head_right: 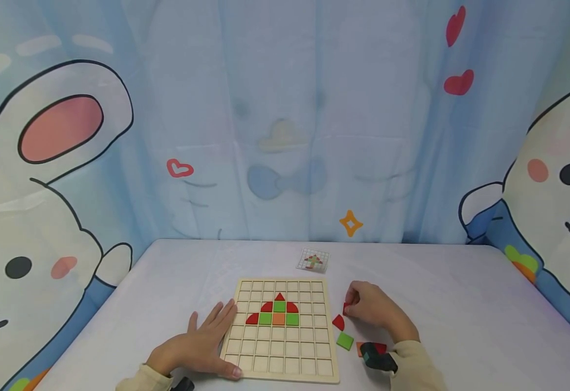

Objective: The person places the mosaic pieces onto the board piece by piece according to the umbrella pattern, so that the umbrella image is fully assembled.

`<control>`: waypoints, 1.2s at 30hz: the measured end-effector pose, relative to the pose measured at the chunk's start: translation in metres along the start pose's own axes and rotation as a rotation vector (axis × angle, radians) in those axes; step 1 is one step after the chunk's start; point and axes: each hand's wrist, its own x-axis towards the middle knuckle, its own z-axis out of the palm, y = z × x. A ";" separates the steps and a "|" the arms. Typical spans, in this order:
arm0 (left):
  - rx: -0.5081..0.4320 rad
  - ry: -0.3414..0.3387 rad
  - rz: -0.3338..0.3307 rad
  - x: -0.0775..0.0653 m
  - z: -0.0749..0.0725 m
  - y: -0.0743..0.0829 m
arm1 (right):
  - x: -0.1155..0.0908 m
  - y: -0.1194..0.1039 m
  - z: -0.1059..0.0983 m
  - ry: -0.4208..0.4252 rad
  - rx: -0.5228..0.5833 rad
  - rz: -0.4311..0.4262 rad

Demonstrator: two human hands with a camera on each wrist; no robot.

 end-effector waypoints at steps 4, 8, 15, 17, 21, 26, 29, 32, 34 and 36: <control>0.016 0.007 -0.001 0.000 0.001 0.001 | 0.001 0.002 -0.001 0.023 0.056 0.012; 0.015 0.006 -0.002 0.000 0.001 0.001 | 0.002 0.004 0.000 0.031 0.152 0.014; 0.002 0.018 0.004 0.002 0.003 -0.002 | 0.003 -0.003 0.005 0.015 0.317 0.027; 0.001 0.018 0.003 0.002 0.003 -0.002 | 0.003 -0.007 0.007 0.005 0.334 0.007; -0.004 0.016 0.003 0.003 0.003 -0.003 | 0.004 -0.016 0.013 -0.006 0.340 -0.023; -0.013 -0.003 0.002 0.002 0.001 -0.002 | 0.006 -0.024 0.019 -0.028 0.363 -0.023; -0.007 0.001 -0.002 0.001 0.001 -0.001 | 0.008 -0.029 0.022 -0.035 0.360 -0.010; 0.007 0.006 -0.005 0.000 0.001 0.000 | 0.008 -0.036 0.026 -0.034 0.350 -0.001; 0.008 0.004 -0.005 -0.001 0.000 0.001 | 0.008 -0.040 0.027 -0.031 0.341 -0.008; 0.009 0.006 -0.004 -0.001 0.000 0.001 | 0.007 -0.043 0.029 -0.031 0.338 -0.025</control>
